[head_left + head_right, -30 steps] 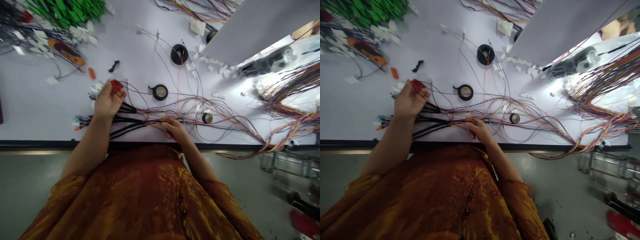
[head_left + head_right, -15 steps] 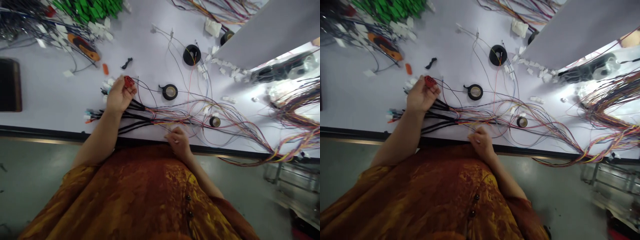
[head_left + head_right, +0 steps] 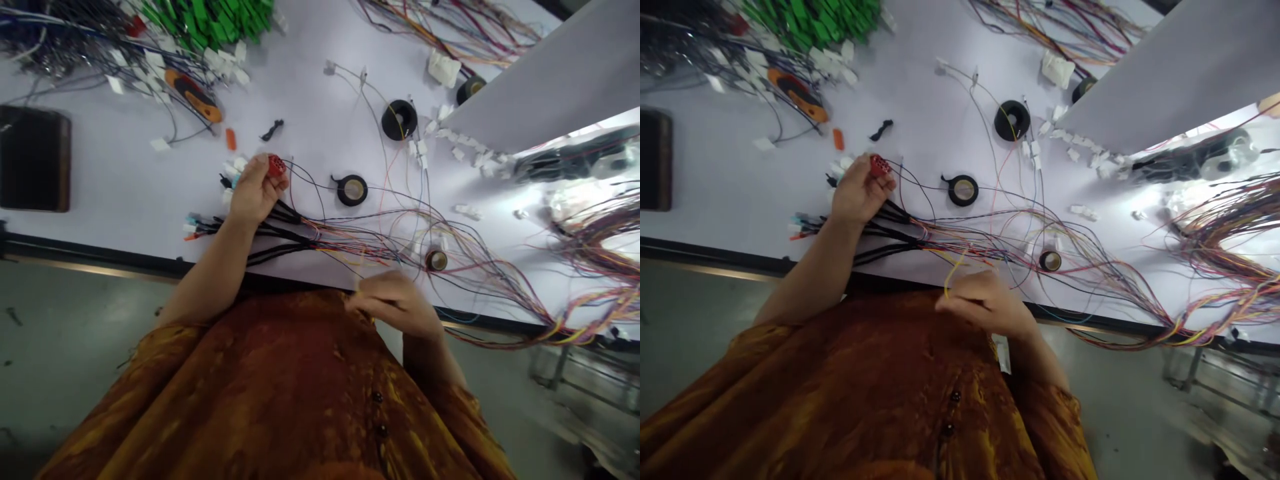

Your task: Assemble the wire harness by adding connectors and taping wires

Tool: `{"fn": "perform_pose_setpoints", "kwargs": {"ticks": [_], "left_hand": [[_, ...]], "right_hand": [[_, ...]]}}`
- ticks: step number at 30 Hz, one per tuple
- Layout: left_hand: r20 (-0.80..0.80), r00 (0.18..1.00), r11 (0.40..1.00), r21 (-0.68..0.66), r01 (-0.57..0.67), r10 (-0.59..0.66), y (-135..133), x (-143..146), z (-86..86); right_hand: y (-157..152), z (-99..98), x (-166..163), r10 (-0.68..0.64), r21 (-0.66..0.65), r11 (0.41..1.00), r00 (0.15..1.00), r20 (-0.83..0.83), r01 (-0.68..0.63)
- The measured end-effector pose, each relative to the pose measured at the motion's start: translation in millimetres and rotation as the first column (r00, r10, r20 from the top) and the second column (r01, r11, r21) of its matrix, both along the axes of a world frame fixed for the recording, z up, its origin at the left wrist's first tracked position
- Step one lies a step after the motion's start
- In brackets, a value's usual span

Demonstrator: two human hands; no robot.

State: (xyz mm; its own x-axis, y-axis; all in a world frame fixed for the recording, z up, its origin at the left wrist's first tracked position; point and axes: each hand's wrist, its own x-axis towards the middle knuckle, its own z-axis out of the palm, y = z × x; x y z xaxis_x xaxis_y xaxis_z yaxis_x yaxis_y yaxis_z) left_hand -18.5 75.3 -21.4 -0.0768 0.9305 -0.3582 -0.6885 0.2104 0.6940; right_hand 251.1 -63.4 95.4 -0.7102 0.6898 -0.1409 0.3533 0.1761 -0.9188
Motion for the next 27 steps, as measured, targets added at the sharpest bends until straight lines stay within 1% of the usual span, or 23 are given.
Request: {"fn": "perform_pose_setpoints", "kwargs": {"ticks": [1, 2, 3, 4, 5, 6, 7, 8, 9, 10, 11, 12, 13, 14, 15, 17, 18, 19, 21, 22, 23, 25, 27], "left_hand": [[0.0, 1.0, 1.0, 0.004, -0.003, 0.003, -0.2, -0.3, -0.1], [-0.004, 1.0, 1.0, 0.002, -0.006, 0.006, -0.4, -0.5, -0.2], [-0.012, 1.0, 1.0, -0.003, -0.006, 0.006, -0.7, -0.7, -0.2], [-0.024, 1.0, 1.0, -0.01, -0.004, 0.004, -0.9, -0.8, -0.3], [-0.039, 0.999, 1.0, -0.017, -0.001, 0.0, -1.0, -0.9, -0.3], [-0.053, 0.999, 1.0, -0.023, 0.002, -0.003, -1.1, -1.0, -0.5], [-0.061, 0.998, 1.0, -0.026, 0.003, -0.005, -1.1, -1.2, -0.9], [-0.065, 0.998, 1.0, -0.024, 0.004, -0.006, -1.0, -1.3, -1.4], [-0.062, 0.998, 1.0, -0.018, 0.007, -0.008, -0.9, -1.4, -2.1], [-0.055, 0.998, 1.0, -0.008, 0.009, -0.01, -0.8, -1.5, -3.0], [-0.045, 0.999, 1.0, 0.005, 0.01, -0.01, -0.7, -1.5, -3.8], [-0.035, 0.999, 1.0, 0.018, 0.01, -0.009, -0.6, -1.6, -4.7], [-0.028, 1.0, 1.0, 0.029, 0.01, -0.009, -0.6, -1.6, -5.4], [-0.023, 1.0, 0.999, 0.038, 0.008, -0.008, -0.6, -1.6, -6.0], [-0.02, 1.0, 0.999, 0.044, 0.009, -0.008, -0.7, -1.6, -6.3], [-0.019, 1.0, 0.999, 0.048, 0.013, -0.012, -1.0, -1.8, -6.3], [-0.015, 1.0, 0.999, 0.047, 0.016, -0.015, -1.3, -1.9, -6.0], [-0.01, 1.0, 0.999, 0.045, 0.015, -0.015, -1.6, -2.0, -5.5], [0.006, 1.0, 0.999, 0.039, 0.018, -0.018, -2.3, -1.9, -4.0], [0.018, 1.0, 0.999, 0.035, 0.017, -0.018, -2.7, -1.8, -3.0], [0.03, 0.999, 0.999, 0.03, 0.015, -0.016, -3.1, -1.5, -1.9], [0.051, 0.999, 1.0, 0.015, 0.01, -0.011, -3.5, -0.6, 0.3], [0.056, 0.998, 1.0, 0.005, 0.009, -0.009, -3.7, 0.2, 2.3]], "right_hand": [[3.3, -3.2, 1.4, -0.054, 0.029, 0.998, 0.984, 0.168, 0.05], [6.6, -6.3, 3.4, -0.071, 0.039, 0.997, 0.96, 0.27, 0.063], [9.6, -8.9, 6.4, -0.027, 0.007, 1.0, 0.958, 0.287, 0.026], [12.3, -11.0, 10.6, 0.072, -0.064, 0.996, 0.975, 0.212, -0.06], [14.7, -12.3, 16.2, 0.175, -0.146, 0.975, 0.983, 0.057, -0.165], [16.8, -12.8, 22.7, 0.208, -0.206, 0.951, 0.971, -0.121, -0.229], [18.7, -12.3, 29.6, 0.131, -0.241, 0.95, 0.956, -0.263, -0.196], [20.8, -10.3, 36.6, -0.04, -0.261, 0.964, 0.938, -0.345, -0.055], [23.6, -6.4, 43.2, -0.26, -0.271, 0.949, 0.89, -0.374, 0.163], [27.4, -0.1, 49.1, -0.473, -0.265, 0.879, 0.796, -0.378, 0.396], [32.7, 8.6, 54.0, -0.632, -0.248, 0.774, 0.68, -0.372, 0.583], [39.8, 19.4, 57.6, -0.719, -0.225, 0.682, 0.581, -0.382, 0.696], [48.7, 31.5, 59.5, -0.753, -0.207, 0.63, 0.522, -0.4, 0.749], [59.4, 43.5, 59.1, -0.759, -0.187, 0.61, 0.501, -0.415, 0.77], [71.6, 53.8, 55.8, -0.751, -0.15, 0.605, 0.499, -0.432, 0.782], [98.7, 63.1, 39.0, -0.713, -0.021, 0.622, 0.555, -0.428, 0.783], [112.6, 59.9, 25.6, -0.69, 0.052, 0.63, 0.59, -0.42, 0.774], [126.0, 51.1, 9.7, -0.661, 0.127, 0.66, 0.653, -0.369, 0.74], [148.9, 19.9, -25.9, -0.611, 0.123, 0.752, 0.755, -0.236, 0.647], [157.3, 0.5, -43.3, -0.566, 0.122, 0.81, 0.819, -0.093, 0.574], [163.3, -19.1, -59.0, -0.532, 0.13, 0.84, 0.846, 0.016, 0.526], [167.7, -52.3, -83.1, -0.486, 0.15, 0.869, 0.87, 0.083, 0.471], [164.2, -71.5, -96.3, -0.455, 0.144, 0.884, 0.89, 0.039, 0.445]]}}
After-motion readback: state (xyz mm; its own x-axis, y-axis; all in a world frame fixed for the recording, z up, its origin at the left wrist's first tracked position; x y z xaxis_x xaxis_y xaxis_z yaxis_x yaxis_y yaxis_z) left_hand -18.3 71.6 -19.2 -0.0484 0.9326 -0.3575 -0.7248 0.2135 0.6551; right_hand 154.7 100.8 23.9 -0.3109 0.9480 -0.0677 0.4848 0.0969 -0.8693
